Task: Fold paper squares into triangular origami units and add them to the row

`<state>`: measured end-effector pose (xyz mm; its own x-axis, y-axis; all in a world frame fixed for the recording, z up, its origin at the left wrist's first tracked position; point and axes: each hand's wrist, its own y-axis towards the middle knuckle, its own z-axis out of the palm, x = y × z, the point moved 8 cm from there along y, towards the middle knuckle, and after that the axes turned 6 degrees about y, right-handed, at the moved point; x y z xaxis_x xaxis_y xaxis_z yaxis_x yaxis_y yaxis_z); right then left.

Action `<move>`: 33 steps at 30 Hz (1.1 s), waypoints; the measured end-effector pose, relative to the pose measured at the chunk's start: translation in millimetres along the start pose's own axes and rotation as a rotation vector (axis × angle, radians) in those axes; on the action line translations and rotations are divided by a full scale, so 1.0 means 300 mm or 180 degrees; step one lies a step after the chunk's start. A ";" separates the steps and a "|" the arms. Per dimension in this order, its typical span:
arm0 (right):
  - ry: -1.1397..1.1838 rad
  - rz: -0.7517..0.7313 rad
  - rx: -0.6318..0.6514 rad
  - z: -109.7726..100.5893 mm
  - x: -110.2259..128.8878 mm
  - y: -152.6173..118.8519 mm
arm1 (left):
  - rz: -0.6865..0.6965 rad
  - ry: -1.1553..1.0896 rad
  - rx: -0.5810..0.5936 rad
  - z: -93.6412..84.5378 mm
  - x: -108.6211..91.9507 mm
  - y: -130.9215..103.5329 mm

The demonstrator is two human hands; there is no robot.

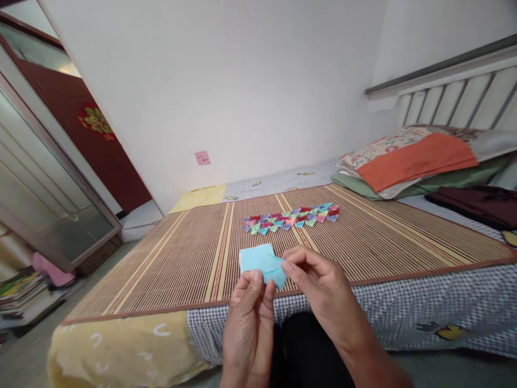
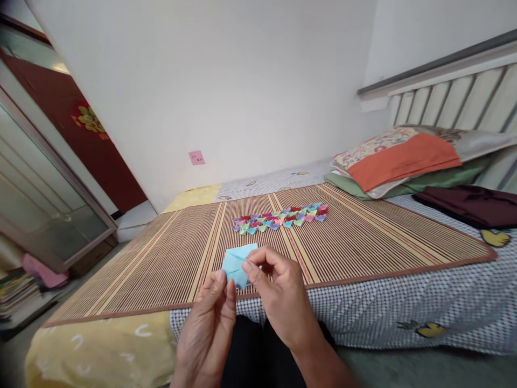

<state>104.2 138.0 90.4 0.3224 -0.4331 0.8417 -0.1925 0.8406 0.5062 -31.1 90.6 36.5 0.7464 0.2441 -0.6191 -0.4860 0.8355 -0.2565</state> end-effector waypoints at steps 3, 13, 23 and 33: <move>0.0260 0.0093 -0.0185 -0.014 -0.023 0.004 | 0.0013 -0.0039 -0.0097 -0.009 0.006 0.009; 0.0510 0.0321 -0.0157 0.001 -0.049 0.019 | 0.0199 -0.0107 0.0128 -0.011 -0.011 0.011; -0.0595 -0.0916 -0.0189 0.037 0.078 -0.025 | -0.0229 -0.0354 -0.0528 -0.019 -0.016 0.003; -0.0470 -0.0403 -0.0017 0.012 0.011 -0.014 | 0.0552 0.0071 0.0171 -0.014 -0.055 0.022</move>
<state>102.7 131.9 91.7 0.2042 -0.5781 0.7900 -0.1541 0.7780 0.6091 -48.5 89.9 41.8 0.6429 0.3762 -0.6672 -0.5811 0.8071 -0.1049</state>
